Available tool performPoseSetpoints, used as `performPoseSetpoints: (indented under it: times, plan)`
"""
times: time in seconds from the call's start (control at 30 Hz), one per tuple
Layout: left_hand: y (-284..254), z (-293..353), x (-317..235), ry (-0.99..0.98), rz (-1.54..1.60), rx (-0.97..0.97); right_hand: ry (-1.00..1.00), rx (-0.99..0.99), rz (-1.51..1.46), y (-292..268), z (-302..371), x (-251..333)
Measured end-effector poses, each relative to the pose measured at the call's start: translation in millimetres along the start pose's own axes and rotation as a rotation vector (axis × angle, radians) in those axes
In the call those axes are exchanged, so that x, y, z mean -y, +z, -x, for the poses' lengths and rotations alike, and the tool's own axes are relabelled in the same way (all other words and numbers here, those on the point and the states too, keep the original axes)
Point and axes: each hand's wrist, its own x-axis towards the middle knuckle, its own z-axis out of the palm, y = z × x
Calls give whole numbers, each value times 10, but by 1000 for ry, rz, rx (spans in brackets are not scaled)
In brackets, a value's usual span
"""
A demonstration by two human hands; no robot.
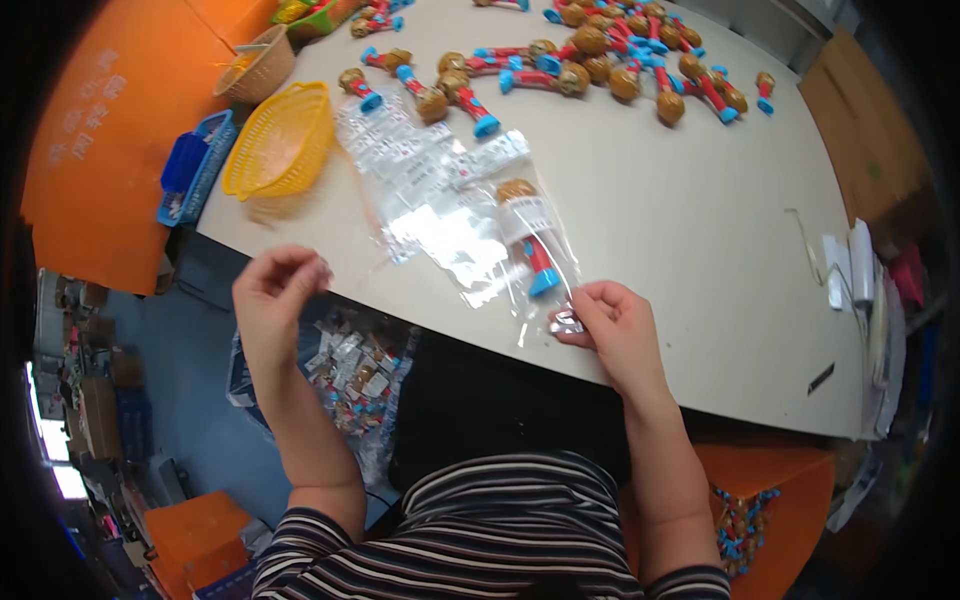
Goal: The person is placing small plastic toy figures into clear plastic bags and sealing them.
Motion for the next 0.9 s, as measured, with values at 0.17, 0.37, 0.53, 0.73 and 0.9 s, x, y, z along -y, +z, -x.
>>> performPoseSetpoints:
  times: [0.17, 0.37, 0.53, 0.73, 0.9]
  plan:
    - [-292, -1220, -17, 361, -76, -238, -7, -39, 100, -5, 65, -65]
    - [-601, -2117, 383, 110, -1386, -160, -27, 9, 50, -61, 48, -123]
    - [121, -1172, -103, 843, -710, -161, -24, -37, 88, 42, 52, -54]
    - [772, -73, 99, 789, -492, 342, 79, 44, 240, 38, 64, 121]
    - [1061, 192, 371, 742, -556, 553, -77, 44, 305, 34, 89, 5]
